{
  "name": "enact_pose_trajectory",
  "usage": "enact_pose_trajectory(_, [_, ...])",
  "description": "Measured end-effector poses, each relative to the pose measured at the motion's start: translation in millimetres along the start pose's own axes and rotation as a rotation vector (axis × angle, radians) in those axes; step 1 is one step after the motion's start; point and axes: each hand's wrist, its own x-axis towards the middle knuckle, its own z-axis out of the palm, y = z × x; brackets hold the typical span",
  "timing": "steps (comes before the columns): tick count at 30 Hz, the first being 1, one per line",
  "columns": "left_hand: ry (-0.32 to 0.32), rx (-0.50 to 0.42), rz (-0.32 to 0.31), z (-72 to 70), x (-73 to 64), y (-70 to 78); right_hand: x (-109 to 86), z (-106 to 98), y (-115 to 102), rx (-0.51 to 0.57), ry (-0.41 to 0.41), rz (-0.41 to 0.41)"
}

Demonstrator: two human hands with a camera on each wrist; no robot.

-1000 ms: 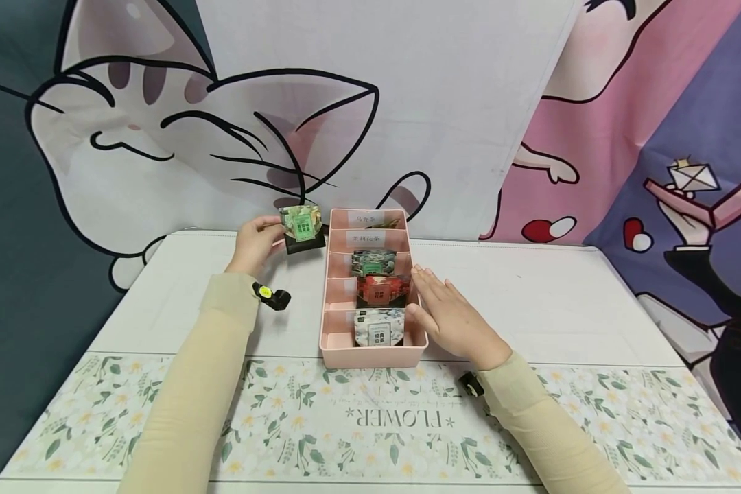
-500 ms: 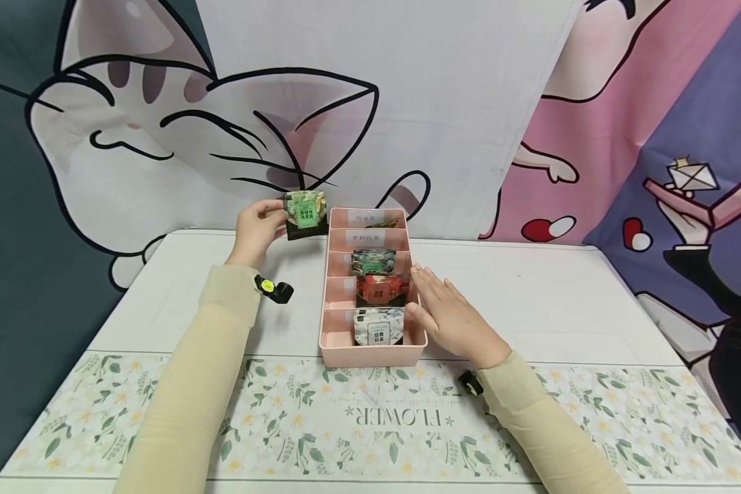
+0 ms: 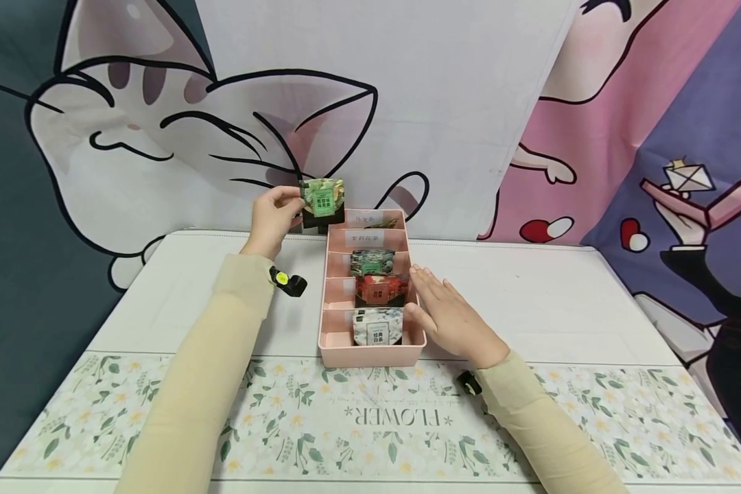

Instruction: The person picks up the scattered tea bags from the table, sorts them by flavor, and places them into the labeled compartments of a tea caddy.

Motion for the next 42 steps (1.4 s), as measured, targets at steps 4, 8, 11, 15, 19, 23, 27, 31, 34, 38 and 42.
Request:
enact_pose_trajectory(4, [-0.037,-0.052,-0.009,7.7,3.2,2.4,0.3,0,0,-0.002,0.001,-0.003])
enact_pose_trajectory(8, [-0.049,-0.094,0.0,16.3,6.5,1.9,0.2,0,0,0.001,0.001,-0.005])
enact_pose_trajectory(11, [-0.05,-0.12,0.0,22.9,8.9,-0.2,0.1,1,1,0.0,0.004,-0.007])
enact_pose_trajectory(15, [-0.066,-0.119,-0.015,31.2,10.1,-3.3,-0.2,0,1,0.001,0.004,-0.002])
enact_pose_trajectory(19, [-0.087,-0.093,-0.025,37.3,8.5,-5.0,-0.3,0,1,0.009,-0.011,0.009])
enact_pose_trajectory(23, [-0.092,-0.078,-0.023,42.3,8.9,-6.9,-0.3,0,1,0.01,-0.026,0.02])
enact_pose_trajectory(27, [-0.085,-0.048,-0.017,47.1,11.5,-8.9,-0.5,-1,0,0.013,-0.027,0.023])
enact_pose_trajectory(31, [-0.082,-0.005,-0.001,51.6,13.8,-11.6,-0.7,-1,1,0.019,-0.029,0.026])
enact_pose_trajectory(34, [-0.081,0.05,0.016,54.2,14.4,-13.2,-0.7,-1,1,0.02,-0.033,0.028])
enact_pose_trajectory(38, [-0.095,0.132,0.03,57.4,14.5,-15.2,-0.6,0,1,0.02,-0.027,0.02])
enact_pose_trajectory(42, [-0.115,0.202,0.025,60.4,16.6,-19.6,-0.8,-1,1,0.019,-0.014,0.007])
